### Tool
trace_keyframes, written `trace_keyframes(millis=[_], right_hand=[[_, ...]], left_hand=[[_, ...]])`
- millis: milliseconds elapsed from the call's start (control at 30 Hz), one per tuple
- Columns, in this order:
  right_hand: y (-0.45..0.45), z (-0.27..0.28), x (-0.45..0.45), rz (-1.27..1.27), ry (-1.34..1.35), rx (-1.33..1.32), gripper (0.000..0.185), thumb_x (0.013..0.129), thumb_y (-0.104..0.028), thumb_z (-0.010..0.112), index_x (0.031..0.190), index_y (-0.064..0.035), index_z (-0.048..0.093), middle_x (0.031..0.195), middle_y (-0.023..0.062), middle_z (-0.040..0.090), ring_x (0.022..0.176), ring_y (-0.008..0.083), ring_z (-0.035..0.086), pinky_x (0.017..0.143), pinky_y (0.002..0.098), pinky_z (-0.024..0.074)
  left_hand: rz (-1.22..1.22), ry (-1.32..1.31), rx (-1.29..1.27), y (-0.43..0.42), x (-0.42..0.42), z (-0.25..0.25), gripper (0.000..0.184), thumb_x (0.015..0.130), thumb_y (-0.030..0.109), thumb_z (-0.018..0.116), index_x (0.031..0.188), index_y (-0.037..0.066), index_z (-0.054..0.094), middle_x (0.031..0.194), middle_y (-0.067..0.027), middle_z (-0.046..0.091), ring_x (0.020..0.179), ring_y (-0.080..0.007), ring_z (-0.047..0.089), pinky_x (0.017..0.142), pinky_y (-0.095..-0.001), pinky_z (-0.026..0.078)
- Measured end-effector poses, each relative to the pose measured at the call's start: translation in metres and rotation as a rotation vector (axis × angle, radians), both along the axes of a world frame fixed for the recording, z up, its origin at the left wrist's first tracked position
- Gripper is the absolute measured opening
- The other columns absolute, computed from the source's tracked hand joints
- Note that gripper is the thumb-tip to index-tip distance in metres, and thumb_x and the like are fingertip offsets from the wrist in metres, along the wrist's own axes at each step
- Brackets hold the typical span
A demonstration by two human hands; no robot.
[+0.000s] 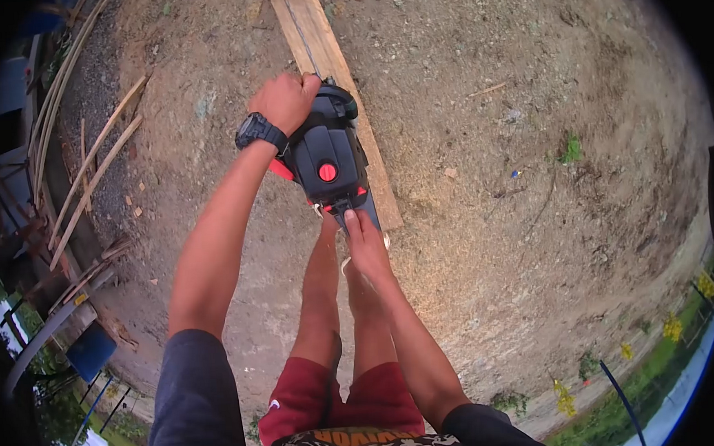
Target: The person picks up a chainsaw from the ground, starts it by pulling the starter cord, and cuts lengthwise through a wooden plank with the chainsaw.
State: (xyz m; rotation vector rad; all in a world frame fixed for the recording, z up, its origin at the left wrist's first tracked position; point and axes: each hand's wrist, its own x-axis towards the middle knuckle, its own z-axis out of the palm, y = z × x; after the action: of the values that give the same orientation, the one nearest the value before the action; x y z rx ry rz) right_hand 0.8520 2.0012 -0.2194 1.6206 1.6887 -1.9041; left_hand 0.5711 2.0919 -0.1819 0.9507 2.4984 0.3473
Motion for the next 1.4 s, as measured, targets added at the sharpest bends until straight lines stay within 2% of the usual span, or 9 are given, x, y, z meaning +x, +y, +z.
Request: trace_keyframes(millis=[233, 400, 467, 733, 800, 1100, 1233, 1400], right_hand=[[0.013, 0.005, -0.019, -0.024, -0.006, -0.002, 0.054, 0.107, -0.051, 0.040, 0.127, -0.0057, 0.060, 0.110, 0.0308, 0.069, 0.108, 0.0532, 0.061, 0.091, 0.0542, 0.0482], [0.019, 0.004, -0.030, -0.028, 0.000, -0.003, 0.054, 0.107, -0.051, 0.040, 0.129, -0.0055, 0.060, 0.109, 0.0304, 0.069, 0.108, 0.0525, 0.062, 0.091, 0.0532, 0.0486], [0.018, 0.001, -0.033, -0.032, 0.029, 0.069, 0.053, 0.107, -0.050, 0.041, 0.129, -0.0056, 0.060, 0.107, 0.0302, 0.069, 0.107, 0.0521, 0.063, 0.091, 0.0530, 0.0486], [0.028, 0.005, -0.043, -0.032, 0.018, 0.034, 0.055, 0.107, -0.051, 0.040, 0.129, -0.0053, 0.060, 0.108, 0.0298, 0.069, 0.108, 0.0521, 0.062, 0.091, 0.0529, 0.0483], [0.032, 0.005, -0.049, -0.035, 0.022, 0.046, 0.055, 0.107, -0.051, 0.040, 0.129, -0.0050, 0.060, 0.108, 0.0296, 0.069, 0.107, 0.0521, 0.062, 0.091, 0.0528, 0.0483], [0.040, 0.004, -0.062, -0.026, 0.028, 0.022, 0.054, 0.108, -0.050, 0.041, 0.130, -0.0038, 0.059, 0.105, 0.0267, 0.071, 0.105, 0.0484, 0.066, 0.089, 0.0501, 0.0493], [0.042, 0.004, -0.068, -0.047, 0.039, 0.037, 0.055, 0.107, -0.051, 0.041, 0.130, -0.0041, 0.059, 0.106, 0.0267, 0.071, 0.105, 0.0486, 0.065, 0.090, 0.0502, 0.0492], [0.051, 0.006, -0.083, -0.026, 0.032, 0.089, 0.055, 0.107, -0.052, 0.040, 0.130, -0.0056, 0.059, 0.104, 0.0279, 0.070, 0.105, 0.0498, 0.065, 0.089, 0.0517, 0.0487]], left_hand=[[-0.013, -0.004, -0.013, 0.010, -0.020, -0.002, 0.057, 0.095, 0.046, 0.045, 0.090, -0.001, 0.076, 0.089, -0.0328, 0.069, 0.091, -0.0505, 0.068, 0.085, -0.0539, 0.055], [-0.016, 0.031, 0.001, 0.018, -0.031, -0.009, 0.056, 0.097, 0.045, 0.045, 0.087, -0.003, 0.072, 0.090, -0.0331, 0.066, 0.091, -0.0534, 0.065, 0.085, -0.0551, 0.053], [-0.019, 0.023, -0.004, 0.020, -0.033, -0.006, 0.055, 0.097, 0.045, 0.045, 0.087, -0.003, 0.072, 0.090, -0.0332, 0.066, 0.090, -0.0534, 0.065, 0.085, -0.0554, 0.052], [-0.034, 0.014, 0.015, 0.026, -0.045, -0.007, 0.055, 0.097, 0.045, 0.045, 0.087, -0.003, 0.072, 0.088, -0.0335, 0.066, 0.088, -0.0536, 0.065, 0.083, -0.0550, 0.053], [-0.036, 0.023, -0.019, 0.031, -0.053, -0.011, 0.055, 0.095, 0.046, 0.045, 0.090, 0.002, 0.077, 0.090, -0.0305, 0.070, 0.090, -0.0507, 0.068, 0.086, -0.0540, 0.055], [-0.015, 0.032, -0.026, 0.041, -0.063, -0.003, 0.058, 0.095, 0.046, 0.045, 0.087, -0.003, 0.075, 0.088, -0.0322, 0.069, 0.089, -0.0514, 0.068, 0.084, -0.0548, 0.055], [-0.015, 0.017, -0.019, 0.043, -0.070, -0.005, 0.056, 0.096, 0.046, 0.046, 0.086, -0.003, 0.072, 0.089, -0.0324, 0.066, 0.088, -0.0533, 0.065, 0.084, -0.0551, 0.053], [-0.013, 0.025, 0.013, 0.051, -0.087, -0.006, 0.057, 0.094, 0.047, 0.046, 0.089, -0.001, 0.076, 0.090, -0.0322, 0.070, 0.091, -0.0515, 0.068, 0.085, -0.0549, 0.055]])
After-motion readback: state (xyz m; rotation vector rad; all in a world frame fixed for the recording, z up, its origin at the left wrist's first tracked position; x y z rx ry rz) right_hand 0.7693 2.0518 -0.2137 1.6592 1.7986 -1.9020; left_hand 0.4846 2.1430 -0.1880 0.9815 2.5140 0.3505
